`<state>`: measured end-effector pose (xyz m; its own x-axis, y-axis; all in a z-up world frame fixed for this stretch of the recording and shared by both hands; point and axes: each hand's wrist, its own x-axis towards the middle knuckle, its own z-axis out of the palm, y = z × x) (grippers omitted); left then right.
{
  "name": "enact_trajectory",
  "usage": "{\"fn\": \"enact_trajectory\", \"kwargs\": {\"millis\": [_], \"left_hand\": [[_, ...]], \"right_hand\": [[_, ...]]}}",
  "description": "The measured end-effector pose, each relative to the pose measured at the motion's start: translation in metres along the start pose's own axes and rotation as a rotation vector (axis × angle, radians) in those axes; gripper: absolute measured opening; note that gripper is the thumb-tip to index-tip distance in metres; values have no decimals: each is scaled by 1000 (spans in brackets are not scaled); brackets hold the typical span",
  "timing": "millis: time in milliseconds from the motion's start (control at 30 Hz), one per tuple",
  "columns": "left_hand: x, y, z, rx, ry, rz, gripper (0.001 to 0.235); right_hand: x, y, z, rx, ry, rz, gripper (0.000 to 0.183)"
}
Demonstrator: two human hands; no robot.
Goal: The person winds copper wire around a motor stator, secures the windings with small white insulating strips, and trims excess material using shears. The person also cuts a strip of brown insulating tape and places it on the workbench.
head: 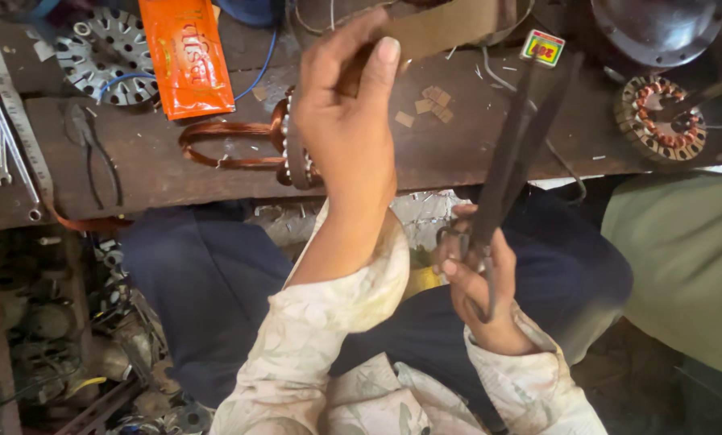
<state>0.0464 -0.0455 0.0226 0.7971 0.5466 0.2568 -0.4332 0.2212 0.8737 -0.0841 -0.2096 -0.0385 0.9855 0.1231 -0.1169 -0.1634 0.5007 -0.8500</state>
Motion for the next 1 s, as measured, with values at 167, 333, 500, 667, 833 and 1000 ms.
{"fn": "enact_trajectory", "kwargs": {"millis": [167, 333, 500, 667, 833, 1000], "left_hand": [[-16, 19, -9, -96, -47, -160, 21], [-25, 27, -26, -1, -202, -343, 23], [-26, 33, -33, -19, -216, -476, 25], [-22, 33, -40, -40, -187, -541, 26], [-20, 32, -44, -11, -216, -521, 32], [-27, 30, -44, -98, -245, -497, 25]], "right_hand": [[6, 3, 10, -28, -144, 88, 69], [8, 6, 11, -80, -179, 160, 70], [10, 6, 11, -170, -184, 139, 67], [10, 11, 5, -268, -156, 170, 67], [10, 19, 0, -247, -125, 161, 64], [7, 20, -3, -349, -158, 125, 62]]}}
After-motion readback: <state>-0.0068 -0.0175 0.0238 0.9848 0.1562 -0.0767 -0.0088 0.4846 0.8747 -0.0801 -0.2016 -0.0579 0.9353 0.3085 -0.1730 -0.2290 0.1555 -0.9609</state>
